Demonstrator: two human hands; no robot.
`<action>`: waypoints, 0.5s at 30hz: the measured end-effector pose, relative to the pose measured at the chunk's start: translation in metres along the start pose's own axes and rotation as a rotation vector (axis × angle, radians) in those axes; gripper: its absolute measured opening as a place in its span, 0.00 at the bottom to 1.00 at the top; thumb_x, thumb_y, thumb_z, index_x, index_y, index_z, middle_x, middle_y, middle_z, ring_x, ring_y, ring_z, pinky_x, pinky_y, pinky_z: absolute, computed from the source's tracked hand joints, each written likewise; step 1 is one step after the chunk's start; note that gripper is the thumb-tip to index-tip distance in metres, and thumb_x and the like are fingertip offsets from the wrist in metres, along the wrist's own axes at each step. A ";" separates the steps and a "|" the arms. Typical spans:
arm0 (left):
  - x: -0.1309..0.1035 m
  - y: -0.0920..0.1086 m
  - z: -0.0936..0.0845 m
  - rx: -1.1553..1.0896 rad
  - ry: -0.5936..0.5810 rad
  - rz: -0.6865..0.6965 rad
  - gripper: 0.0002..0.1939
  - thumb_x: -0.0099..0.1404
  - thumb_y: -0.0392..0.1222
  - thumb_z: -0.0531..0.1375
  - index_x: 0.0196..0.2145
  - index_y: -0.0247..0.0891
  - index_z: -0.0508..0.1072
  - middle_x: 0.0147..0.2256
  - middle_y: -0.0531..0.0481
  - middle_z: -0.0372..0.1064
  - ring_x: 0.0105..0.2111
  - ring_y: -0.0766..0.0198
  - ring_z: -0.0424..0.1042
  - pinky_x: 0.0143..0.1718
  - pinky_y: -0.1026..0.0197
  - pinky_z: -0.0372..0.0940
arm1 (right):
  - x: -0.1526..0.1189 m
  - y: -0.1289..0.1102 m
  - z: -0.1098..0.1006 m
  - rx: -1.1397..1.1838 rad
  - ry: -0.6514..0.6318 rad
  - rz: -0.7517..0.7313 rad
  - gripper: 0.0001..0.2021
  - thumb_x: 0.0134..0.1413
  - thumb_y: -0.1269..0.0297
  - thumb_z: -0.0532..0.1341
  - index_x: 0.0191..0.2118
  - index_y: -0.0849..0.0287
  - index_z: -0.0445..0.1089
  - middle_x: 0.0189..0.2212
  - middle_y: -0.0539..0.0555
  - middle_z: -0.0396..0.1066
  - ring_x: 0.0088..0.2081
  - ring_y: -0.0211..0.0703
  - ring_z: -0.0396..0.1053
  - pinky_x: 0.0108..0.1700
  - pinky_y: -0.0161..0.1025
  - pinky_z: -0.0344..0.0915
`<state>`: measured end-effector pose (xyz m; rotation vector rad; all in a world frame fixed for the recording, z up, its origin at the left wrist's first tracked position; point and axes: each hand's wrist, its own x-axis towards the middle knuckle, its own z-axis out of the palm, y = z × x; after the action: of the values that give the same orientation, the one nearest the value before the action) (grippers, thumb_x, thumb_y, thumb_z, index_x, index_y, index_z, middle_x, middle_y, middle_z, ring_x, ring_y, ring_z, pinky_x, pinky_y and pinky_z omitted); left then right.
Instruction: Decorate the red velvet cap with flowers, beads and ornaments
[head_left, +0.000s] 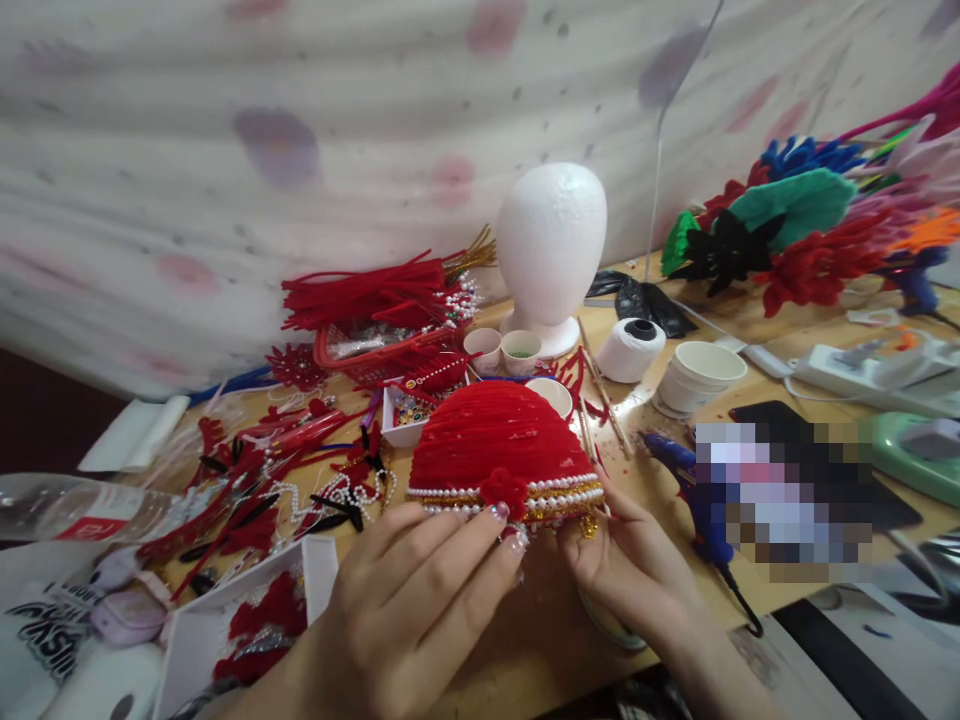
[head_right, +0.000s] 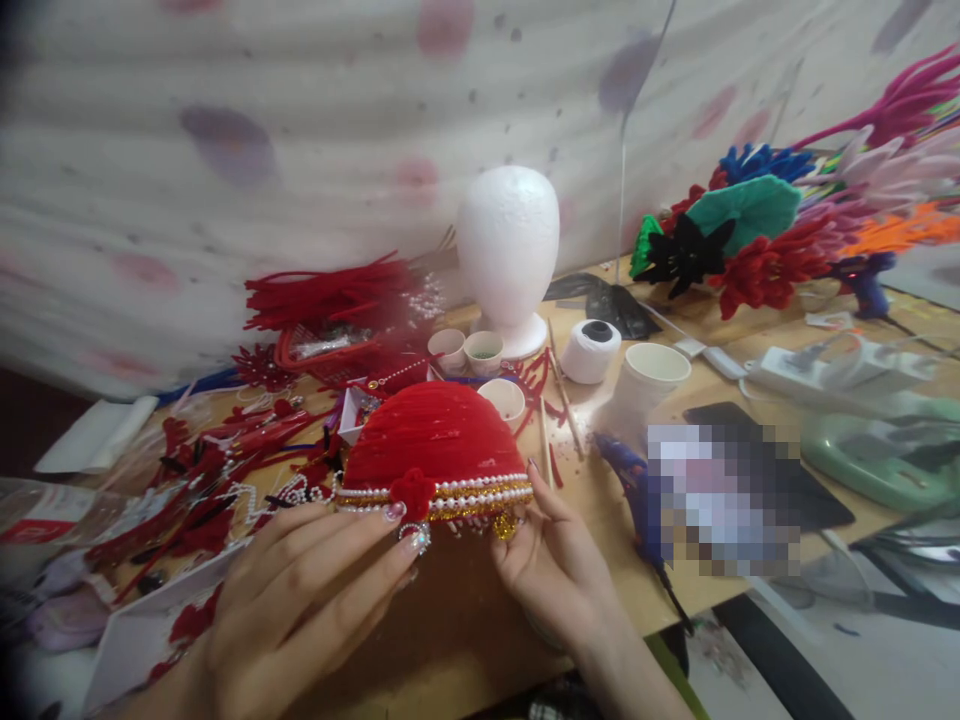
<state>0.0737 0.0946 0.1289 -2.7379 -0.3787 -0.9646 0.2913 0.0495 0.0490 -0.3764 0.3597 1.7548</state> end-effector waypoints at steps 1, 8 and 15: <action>0.000 0.003 0.001 0.011 0.008 -0.017 0.12 0.63 0.28 0.61 0.45 0.33 0.76 0.40 0.47 0.78 0.44 0.62 0.72 0.48 0.57 0.65 | 0.000 0.000 0.000 -0.004 -0.018 0.001 0.12 0.65 0.75 0.55 0.50 0.61 0.70 0.32 0.53 0.80 0.34 0.37 0.79 0.37 0.32 0.75; -0.007 0.019 0.002 0.093 0.031 -0.109 0.12 0.66 0.29 0.58 0.44 0.36 0.77 0.38 0.47 0.78 0.44 0.61 0.72 0.47 0.55 0.64 | 0.001 -0.002 -0.001 -0.021 -0.032 0.020 0.13 0.65 0.74 0.55 0.51 0.61 0.71 0.31 0.53 0.79 0.37 0.39 0.78 0.39 0.33 0.75; -0.003 0.016 0.001 0.098 0.055 -0.127 0.11 0.65 0.31 0.61 0.44 0.38 0.77 0.37 0.48 0.77 0.42 0.63 0.73 0.47 0.56 0.64 | 0.001 -0.004 0.003 -0.006 0.025 0.036 0.16 0.68 0.74 0.50 0.55 0.61 0.68 0.34 0.54 0.79 0.34 0.37 0.78 0.38 0.32 0.75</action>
<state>0.0772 0.0792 0.1247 -2.6204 -0.5807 -1.0211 0.2944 0.0528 0.0509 -0.3980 0.3811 1.7876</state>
